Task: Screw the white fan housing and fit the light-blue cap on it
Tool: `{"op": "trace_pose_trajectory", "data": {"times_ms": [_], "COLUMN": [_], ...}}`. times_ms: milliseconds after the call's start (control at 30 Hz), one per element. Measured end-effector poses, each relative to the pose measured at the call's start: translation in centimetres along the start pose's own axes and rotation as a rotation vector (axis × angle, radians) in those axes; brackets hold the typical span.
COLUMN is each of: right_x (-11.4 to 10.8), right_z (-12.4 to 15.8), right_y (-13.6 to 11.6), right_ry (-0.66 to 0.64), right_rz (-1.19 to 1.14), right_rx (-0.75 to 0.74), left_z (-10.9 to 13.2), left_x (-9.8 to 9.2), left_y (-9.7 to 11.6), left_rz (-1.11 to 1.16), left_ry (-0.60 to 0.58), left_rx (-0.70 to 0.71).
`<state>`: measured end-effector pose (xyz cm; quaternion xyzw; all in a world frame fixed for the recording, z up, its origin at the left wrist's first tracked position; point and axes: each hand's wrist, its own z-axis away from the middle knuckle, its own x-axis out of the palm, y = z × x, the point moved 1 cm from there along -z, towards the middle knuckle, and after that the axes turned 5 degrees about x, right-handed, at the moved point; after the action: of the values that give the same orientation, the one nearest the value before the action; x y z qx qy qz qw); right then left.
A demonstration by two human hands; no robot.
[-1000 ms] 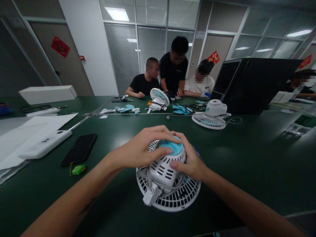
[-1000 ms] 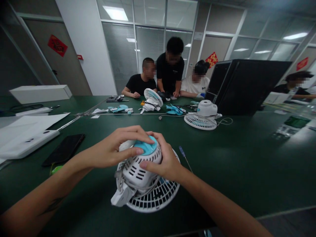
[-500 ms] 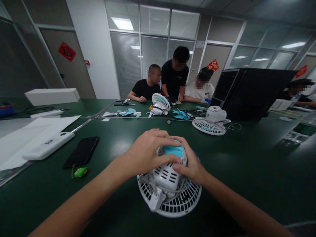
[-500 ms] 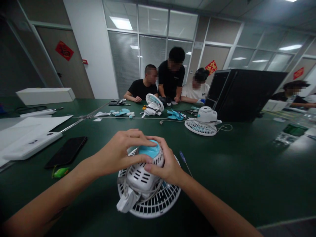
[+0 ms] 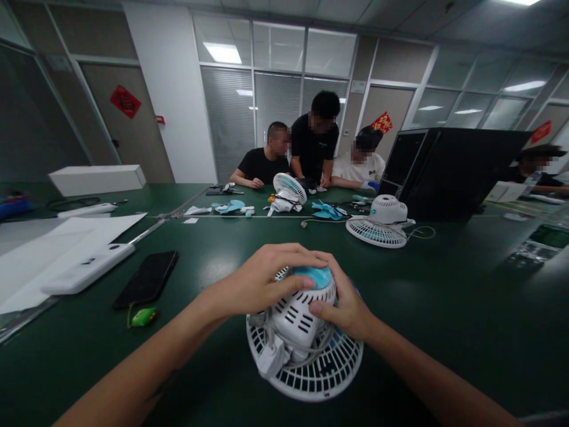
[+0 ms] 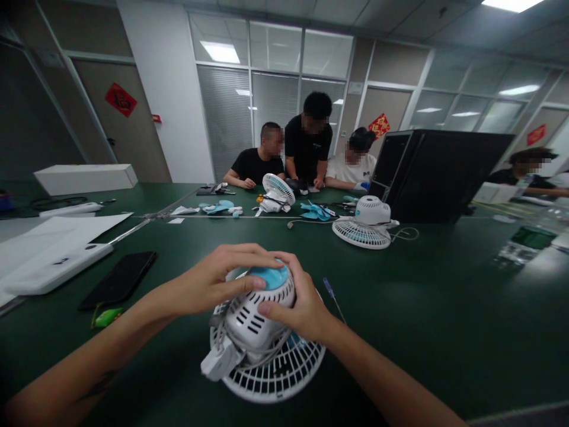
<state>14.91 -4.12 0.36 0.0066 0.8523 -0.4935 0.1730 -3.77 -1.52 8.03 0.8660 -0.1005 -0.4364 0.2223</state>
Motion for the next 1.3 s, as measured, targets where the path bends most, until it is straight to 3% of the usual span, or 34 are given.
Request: {"op": "trace_pose_trajectory", "data": {"times_ms": [200, 367, 733, 900, 1167, 1300], "right_x": [-0.1, -0.2, -0.3, -0.2, -0.2, -0.2], "right_z": [-0.1, 0.1, 0.1, 0.3, 0.5, 0.4], "right_y": [0.3, 0.3, 0.2, 0.0, 0.1, 0.2], "right_ry": [0.007, -0.040, -0.033, -0.013, -0.016, -0.040], "right_rz": [-0.010, -0.004, -0.046, 0.022, 0.044, -0.003], "right_rx": [-0.005, 0.012, -0.001, 0.002, -0.023, -0.029], "left_z": [0.1, -0.1, -0.1, -0.2, 0.2, 0.5], "left_x": [1.0, 2.1, 2.5, 2.5, 1.4, 0.8], "left_y": [-0.3, 0.2, 0.5, 0.7, 0.3, 0.0], "left_rz": [0.049, -0.041, -0.108, -0.017, 0.064, 0.129], "left_ry": [0.060, 0.237, 0.364, 0.297, 0.142, 0.055], "left_rx": [0.004, -0.149, -0.279, -0.297, -0.078, -0.056]}}
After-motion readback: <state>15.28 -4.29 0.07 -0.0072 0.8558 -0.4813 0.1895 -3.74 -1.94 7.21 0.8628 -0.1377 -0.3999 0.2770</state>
